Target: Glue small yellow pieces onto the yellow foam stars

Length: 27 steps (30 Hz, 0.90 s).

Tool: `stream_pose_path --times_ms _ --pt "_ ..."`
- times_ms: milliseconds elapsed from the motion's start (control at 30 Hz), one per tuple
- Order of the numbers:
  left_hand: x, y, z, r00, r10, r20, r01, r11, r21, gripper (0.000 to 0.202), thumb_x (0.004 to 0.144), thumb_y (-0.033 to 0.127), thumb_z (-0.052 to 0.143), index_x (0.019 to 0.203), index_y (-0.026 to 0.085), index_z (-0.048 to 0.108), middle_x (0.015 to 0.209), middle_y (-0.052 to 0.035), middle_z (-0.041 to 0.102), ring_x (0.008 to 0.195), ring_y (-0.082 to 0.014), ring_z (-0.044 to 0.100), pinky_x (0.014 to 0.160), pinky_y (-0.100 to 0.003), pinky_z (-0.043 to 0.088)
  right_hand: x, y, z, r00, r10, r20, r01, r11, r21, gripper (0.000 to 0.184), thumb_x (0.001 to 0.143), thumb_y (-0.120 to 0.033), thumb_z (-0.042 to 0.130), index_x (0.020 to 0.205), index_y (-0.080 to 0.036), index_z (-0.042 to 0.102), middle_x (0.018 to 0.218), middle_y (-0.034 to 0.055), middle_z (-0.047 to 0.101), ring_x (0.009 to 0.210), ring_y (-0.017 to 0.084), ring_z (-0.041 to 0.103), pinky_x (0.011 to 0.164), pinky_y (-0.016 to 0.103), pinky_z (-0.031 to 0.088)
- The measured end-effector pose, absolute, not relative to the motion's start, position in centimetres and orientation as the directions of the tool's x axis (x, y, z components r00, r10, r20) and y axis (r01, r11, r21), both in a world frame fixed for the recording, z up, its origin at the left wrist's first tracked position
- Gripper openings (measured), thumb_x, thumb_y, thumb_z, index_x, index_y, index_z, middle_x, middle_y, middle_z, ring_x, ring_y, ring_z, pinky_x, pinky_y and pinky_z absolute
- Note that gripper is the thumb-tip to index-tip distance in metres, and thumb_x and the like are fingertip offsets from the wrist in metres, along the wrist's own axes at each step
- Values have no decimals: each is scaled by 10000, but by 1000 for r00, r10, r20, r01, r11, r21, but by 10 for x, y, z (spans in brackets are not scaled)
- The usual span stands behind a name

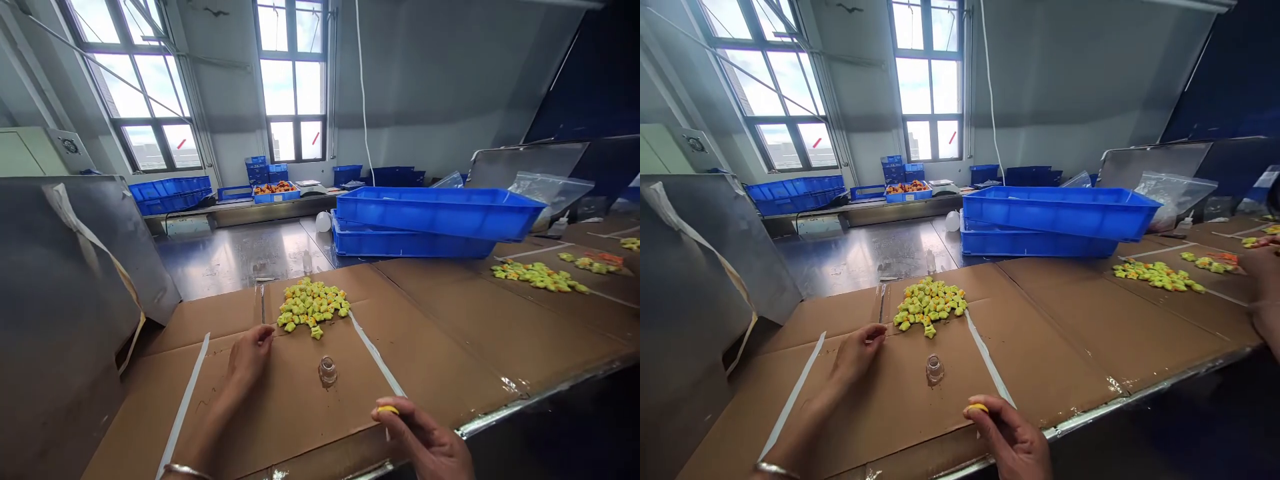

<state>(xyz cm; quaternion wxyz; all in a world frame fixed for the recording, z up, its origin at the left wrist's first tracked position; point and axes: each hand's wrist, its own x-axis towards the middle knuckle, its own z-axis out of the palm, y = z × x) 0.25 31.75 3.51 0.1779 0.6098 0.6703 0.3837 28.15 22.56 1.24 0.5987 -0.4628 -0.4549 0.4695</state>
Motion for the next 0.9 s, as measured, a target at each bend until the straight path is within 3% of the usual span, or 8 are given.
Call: stream_pose_path --times_ms 167,400,567,700,900 --pt "4 361 35 -52 974 220 813 -87 576 243 869 305 573 1064 169 620 1057 -68 671 909 -208 642 817 -440 509 299 251 1 189 980 57 -180 92 -979 257 603 -410 861 734 -210 764 680 2 692 625 144 561 590 165 467" --pt "4 377 27 -22 981 191 882 -71 465 250 868 325 556 1052 168 618 986 -59 662 904 -217 619 817 -439 481 300 259 0 187 982 -11 -384 63 -921 295 601 -399 877 732 -163 757 653 62 704 523 121 523 514 193 443" --pt "2 378 27 -37 979 199 880 -63 470 269 826 313 544 1034 168 634 922 -60 681 829 -222 638 729 -362 470 305 261 9 170 985 -37 -444 43 -895 294 618 -373 879 793 -170 757 756 77 722 608 132 586 588 196 484" --pt "-3 376 30 -104 973 207 859 -17 513 273 771 320 541 999 228 660 933 -45 713 792 -223 675 680 -298 459 305 260 9 167 986 -21 -464 60 -884 311 625 -360 878 833 -165 752 747 69 715 633 145 597 623 218 498" --pt "-16 359 39 -293 929 228 785 97 612 264 672 366 652 868 195 698 797 -64 753 751 -263 697 618 -303 486 305 256 3 156 986 53 -451 119 -884 244 673 -355 851 777 -172 728 720 33 692 623 118 555 615 187 475"
